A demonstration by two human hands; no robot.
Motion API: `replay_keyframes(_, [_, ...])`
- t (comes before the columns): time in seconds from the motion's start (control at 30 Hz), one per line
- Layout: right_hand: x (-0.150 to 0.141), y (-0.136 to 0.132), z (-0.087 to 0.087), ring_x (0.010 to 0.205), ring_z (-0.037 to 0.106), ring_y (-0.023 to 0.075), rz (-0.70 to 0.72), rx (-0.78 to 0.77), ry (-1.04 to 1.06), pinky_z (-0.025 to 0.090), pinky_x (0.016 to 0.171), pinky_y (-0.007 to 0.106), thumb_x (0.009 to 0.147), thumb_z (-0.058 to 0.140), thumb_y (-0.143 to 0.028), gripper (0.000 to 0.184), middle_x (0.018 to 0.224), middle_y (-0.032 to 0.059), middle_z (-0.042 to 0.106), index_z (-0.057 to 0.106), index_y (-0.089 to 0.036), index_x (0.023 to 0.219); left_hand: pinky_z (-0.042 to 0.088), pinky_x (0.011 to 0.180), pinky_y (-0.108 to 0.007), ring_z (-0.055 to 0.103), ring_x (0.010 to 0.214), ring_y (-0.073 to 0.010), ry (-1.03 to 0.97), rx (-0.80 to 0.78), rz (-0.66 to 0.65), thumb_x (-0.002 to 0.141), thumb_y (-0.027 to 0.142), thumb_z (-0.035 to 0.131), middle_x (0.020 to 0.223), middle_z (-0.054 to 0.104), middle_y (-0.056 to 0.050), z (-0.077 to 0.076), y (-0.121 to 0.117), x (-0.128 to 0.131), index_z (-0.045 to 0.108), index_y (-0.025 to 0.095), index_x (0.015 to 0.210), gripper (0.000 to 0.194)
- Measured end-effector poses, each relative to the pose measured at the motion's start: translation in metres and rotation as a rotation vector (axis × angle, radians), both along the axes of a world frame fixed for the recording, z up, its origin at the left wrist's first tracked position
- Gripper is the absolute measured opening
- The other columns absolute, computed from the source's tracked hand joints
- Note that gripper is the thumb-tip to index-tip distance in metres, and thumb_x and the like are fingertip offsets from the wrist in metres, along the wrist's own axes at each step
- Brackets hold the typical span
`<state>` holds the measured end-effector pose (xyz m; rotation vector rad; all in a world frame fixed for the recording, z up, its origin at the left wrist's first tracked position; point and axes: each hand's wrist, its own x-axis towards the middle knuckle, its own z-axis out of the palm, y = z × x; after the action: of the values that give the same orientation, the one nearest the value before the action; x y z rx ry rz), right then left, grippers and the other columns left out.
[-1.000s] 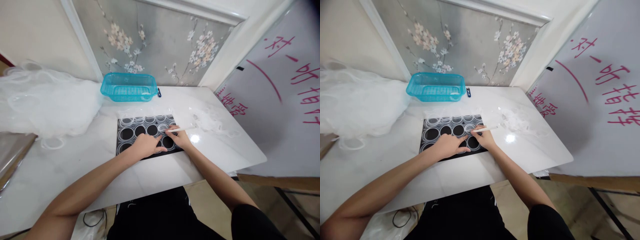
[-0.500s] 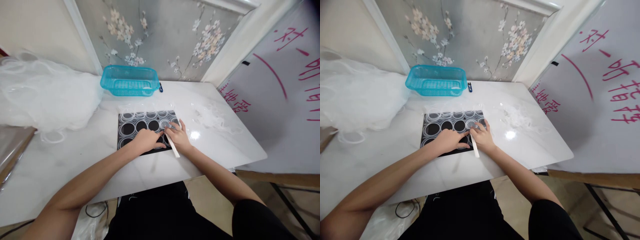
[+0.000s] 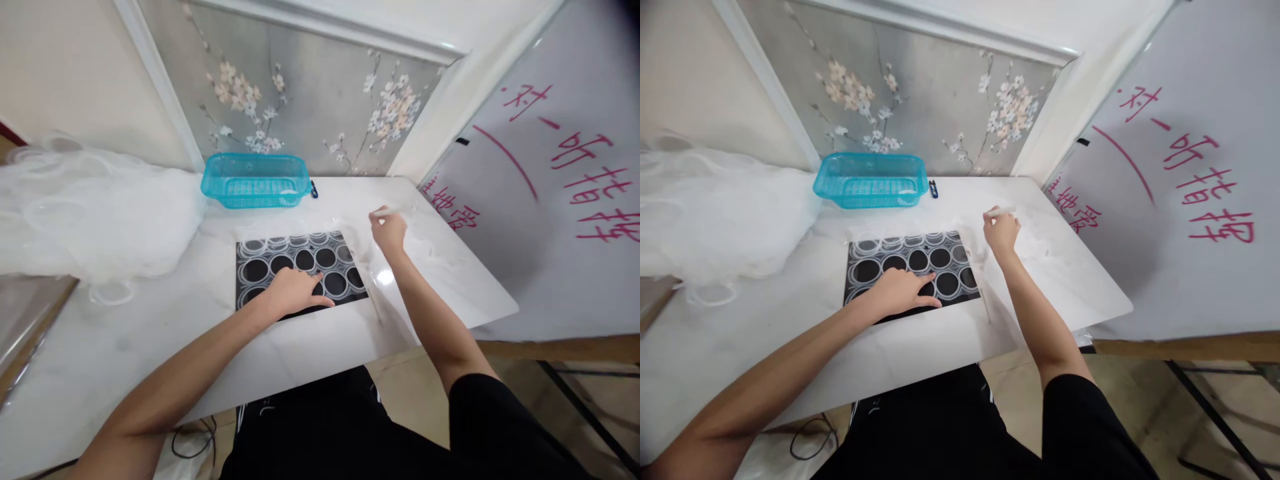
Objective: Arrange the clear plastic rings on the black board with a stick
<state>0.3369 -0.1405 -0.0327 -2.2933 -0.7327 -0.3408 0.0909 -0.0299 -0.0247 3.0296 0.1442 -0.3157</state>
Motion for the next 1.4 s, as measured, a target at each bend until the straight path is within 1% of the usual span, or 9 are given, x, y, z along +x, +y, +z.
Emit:
replay_keyframes(0.1, [-0.022, -0.025, -0.017, 0.084, 0.063, 0.0226, 0.291, 0.052, 0.098, 0.046, 0.080, 0.035, 0.081, 0.051, -0.029, 0.018, 0.083, 0.0079, 0.070, 0.065, -0.017, 0.078, 0.039, 0.060, -0.030, 0.066, 0.078, -0.0295, -0.058, 0.010, 0.003, 0.079, 0.078, 0.023, 0.080, 0.070, -0.012, 0.002, -0.005, 0.005, 0.048, 0.020, 0.134, 0.083])
replay_keyframes(0.2, [-0.048, -0.039, -0.036, 0.079, 0.064, 0.0203, 0.403, 0.106, 0.200, 0.048, 0.075, 0.031, 0.081, 0.054, -0.031, 0.019, 0.080, 0.0058, 0.070, 0.066, -0.017, 0.076, 0.040, 0.061, -0.031, 0.066, 0.078, -0.0302, -0.080, 0.039, 0.010, 0.079, 0.077, 0.024, 0.083, 0.071, -0.013, 0.000, -0.013, 0.019, 0.039, 0.023, 0.140, 0.083])
replay_keyframes(0.37, [-0.063, -0.039, -0.049, 0.081, 0.065, 0.0202, 0.424, 0.164, 0.260, 0.049, 0.076, 0.031, 0.080, 0.057, -0.036, 0.022, 0.079, 0.0052, 0.069, 0.068, -0.017, 0.078, 0.040, 0.065, -0.031, 0.066, 0.082, -0.0298, -0.042, 0.036, 0.042, 0.078, 0.077, 0.025, 0.086, 0.070, -0.015, -0.005, -0.024, 0.041, 0.044, 0.026, 0.137, 0.081])
replay_keyframes(0.53, [-0.062, -0.038, -0.055, 0.085, 0.065, 0.0211, 0.389, 0.164, 0.348, 0.050, 0.077, 0.031, 0.079, 0.059, -0.038, 0.023, 0.085, 0.0047, 0.070, 0.070, -0.019, 0.080, 0.041, 0.067, -0.032, 0.066, 0.084, -0.0303, -0.045, 0.030, 0.063, 0.079, 0.077, 0.025, 0.087, 0.070, -0.015, -0.010, -0.028, 0.043, 0.046, 0.026, 0.135, 0.079])
replay_keyframes(0.83, [-0.065, -0.039, -0.051, 0.088, 0.065, 0.0220, 0.381, 0.159, 0.375, 0.049, 0.079, 0.032, 0.078, 0.059, -0.037, 0.023, 0.086, 0.0052, 0.070, 0.071, -0.018, 0.082, 0.043, 0.068, -0.034, 0.066, 0.087, -0.0314, -0.026, 0.031, 0.060, 0.079, 0.077, 0.024, 0.090, 0.070, -0.016, -0.013, -0.027, 0.042, 0.043, 0.027, 0.138, 0.080])
replay_keyframes(1.07, [-0.064, -0.039, -0.052, 0.086, 0.065, 0.0233, 0.358, 0.155, 0.372, 0.050, 0.078, 0.034, 0.078, 0.059, -0.038, 0.025, 0.087, 0.0054, 0.070, 0.072, -0.018, 0.083, 0.044, 0.068, -0.034, 0.066, 0.086, -0.0314, -0.019, 0.018, 0.062, 0.081, 0.073, 0.034, 0.091, 0.071, -0.015, -0.011, -0.027, 0.042, 0.043, 0.027, 0.138, 0.074])
replay_keyframes(1.2, [-0.064, -0.040, -0.055, 0.095, 0.064, 0.0243, 0.373, 0.102, 0.290, 0.048, 0.089, 0.039, 0.080, 0.058, -0.038, 0.024, 0.091, 0.0059, 0.071, 0.071, -0.018, 0.084, 0.044, 0.070, -0.034, 0.066, 0.087, -0.0313, -0.011, 0.006, 0.074, 0.080, 0.073, 0.036, 0.093, 0.070, -0.015, -0.012, -0.027, 0.043, 0.042, 0.028, 0.139, 0.074])
replay_keyframes(1.33, [-0.069, -0.042, -0.057, 0.121, 0.051, 0.0257, 0.478, -0.042, -0.051, 0.034, 0.108, 0.045, 0.087, 0.051, -0.031, 0.022, 0.102, 0.0085, 0.070, 0.069, -0.020, 0.084, 0.044, 0.069, -0.034, 0.066, 0.087, -0.0319, -0.029, 0.007, 0.069, 0.080, 0.072, 0.038, 0.090, 0.071, -0.014, -0.014, -0.027, 0.043, 0.043, 0.028, 0.138, 0.073])
replay_keyframes(1.4, [-0.072, -0.045, -0.057, 0.130, 0.042, 0.0259, 0.506, -0.174, -0.179, 0.030, 0.110, 0.047, 0.089, 0.047, -0.028, 0.022, 0.115, 0.0095, 0.065, 0.068, -0.021, 0.089, 0.045, 0.069, -0.035, 0.066, 0.086, -0.0322, -0.038, 0.003, 0.066, 0.080, 0.071, 0.039, 0.090, 0.071, -0.014, -0.015, -0.027, 0.043, 0.044, 0.028, 0.137, 0.072])
